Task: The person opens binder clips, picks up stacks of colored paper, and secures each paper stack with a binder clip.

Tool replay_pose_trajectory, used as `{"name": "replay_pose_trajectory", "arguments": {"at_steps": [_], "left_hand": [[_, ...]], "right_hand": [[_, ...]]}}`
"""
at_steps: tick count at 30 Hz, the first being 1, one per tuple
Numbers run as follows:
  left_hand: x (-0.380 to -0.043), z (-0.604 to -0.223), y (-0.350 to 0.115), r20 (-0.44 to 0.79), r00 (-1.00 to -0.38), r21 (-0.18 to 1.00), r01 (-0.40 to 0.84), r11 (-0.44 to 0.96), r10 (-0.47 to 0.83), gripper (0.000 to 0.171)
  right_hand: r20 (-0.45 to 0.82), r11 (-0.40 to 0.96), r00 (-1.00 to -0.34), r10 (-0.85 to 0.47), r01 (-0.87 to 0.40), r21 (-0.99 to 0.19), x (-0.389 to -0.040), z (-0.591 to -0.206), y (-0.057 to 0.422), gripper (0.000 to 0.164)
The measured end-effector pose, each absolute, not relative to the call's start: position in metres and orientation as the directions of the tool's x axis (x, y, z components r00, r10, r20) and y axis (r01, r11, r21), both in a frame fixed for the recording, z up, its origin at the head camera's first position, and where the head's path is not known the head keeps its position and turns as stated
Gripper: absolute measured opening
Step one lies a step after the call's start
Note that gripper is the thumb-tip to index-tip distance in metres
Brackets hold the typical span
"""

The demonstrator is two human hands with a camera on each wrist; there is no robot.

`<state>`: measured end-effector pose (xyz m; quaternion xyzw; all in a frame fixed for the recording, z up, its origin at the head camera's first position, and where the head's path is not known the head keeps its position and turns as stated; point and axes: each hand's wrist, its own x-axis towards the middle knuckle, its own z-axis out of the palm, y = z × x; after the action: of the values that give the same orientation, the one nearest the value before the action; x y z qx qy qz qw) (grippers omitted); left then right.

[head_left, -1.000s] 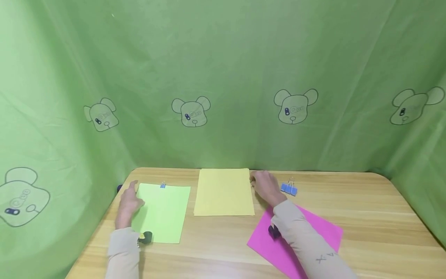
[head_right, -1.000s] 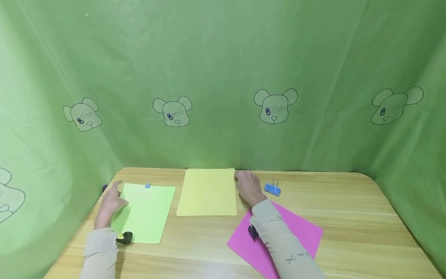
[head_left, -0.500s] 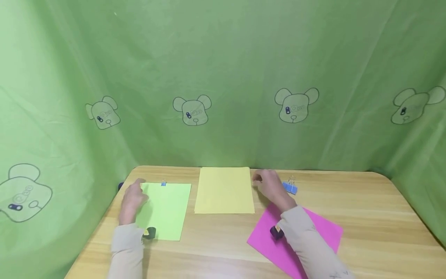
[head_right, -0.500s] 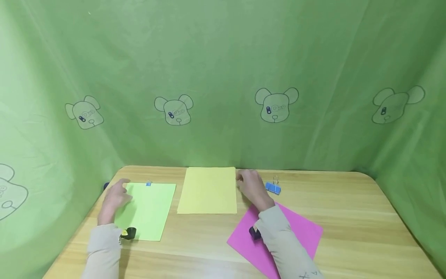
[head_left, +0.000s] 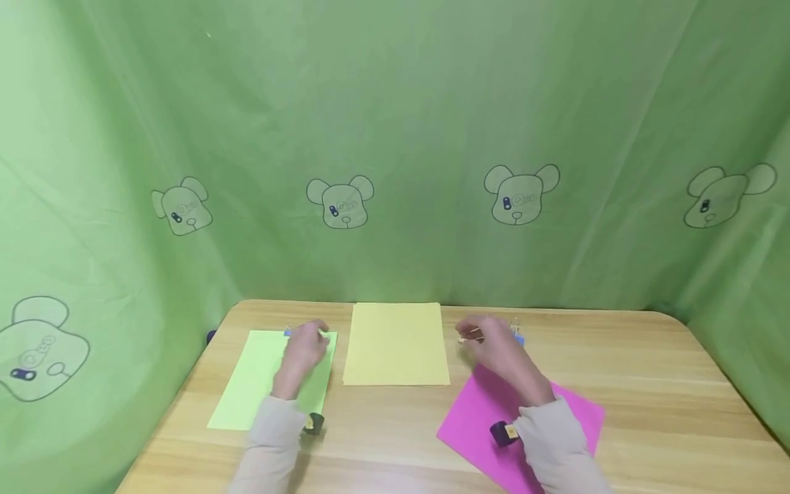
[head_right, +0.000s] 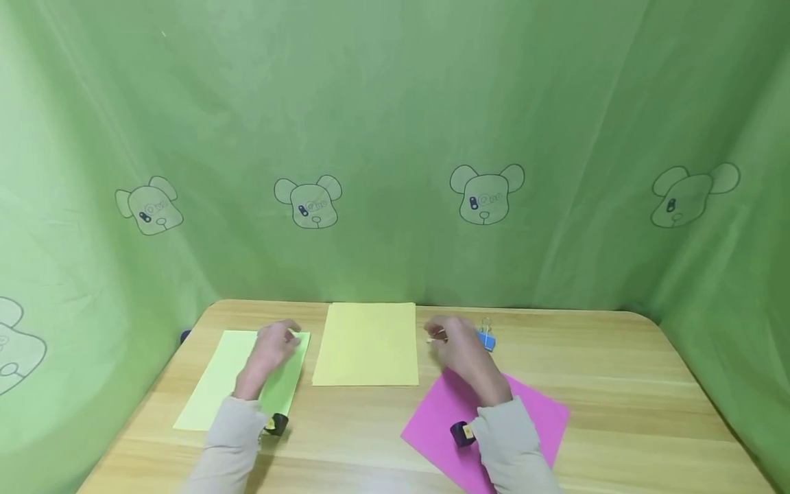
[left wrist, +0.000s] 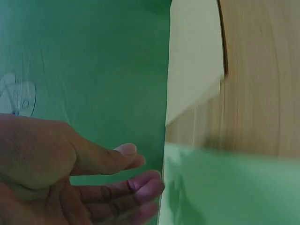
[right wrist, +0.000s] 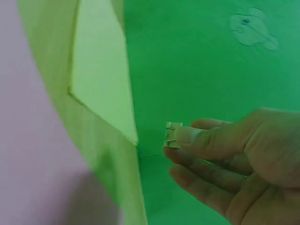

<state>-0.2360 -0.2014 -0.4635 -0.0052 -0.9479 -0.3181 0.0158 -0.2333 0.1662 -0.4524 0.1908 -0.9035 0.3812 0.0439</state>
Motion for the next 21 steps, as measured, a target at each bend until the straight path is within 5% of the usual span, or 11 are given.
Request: {"name": "replay_pose_trajectory", "arguments": {"at_steps": [5,15,21], "left_hand": [[-0.242,-0.463,-0.167,0.014,-0.996,0.638,0.080,0.766,0.092,0.040],[-0.257,-0.462,-0.139,-0.147,-0.983,0.576,0.007,0.817,0.112,0.057],[-0.265,-0.457,-0.121,-0.155,-0.987,0.571,-0.052,0.819,0.045,0.048]], "right_hand": [[0.234,0.609,-0.931,-0.280,-0.361,-0.706,-0.226,-0.450,0.170,0.029],[0.243,0.593,-0.945,-0.221,-0.327,-0.736,-0.211,-0.446,0.185,0.028],[0.226,0.610,-0.951,-0.213,-0.310,-0.729,-0.205,-0.441,0.198,0.029]]}}
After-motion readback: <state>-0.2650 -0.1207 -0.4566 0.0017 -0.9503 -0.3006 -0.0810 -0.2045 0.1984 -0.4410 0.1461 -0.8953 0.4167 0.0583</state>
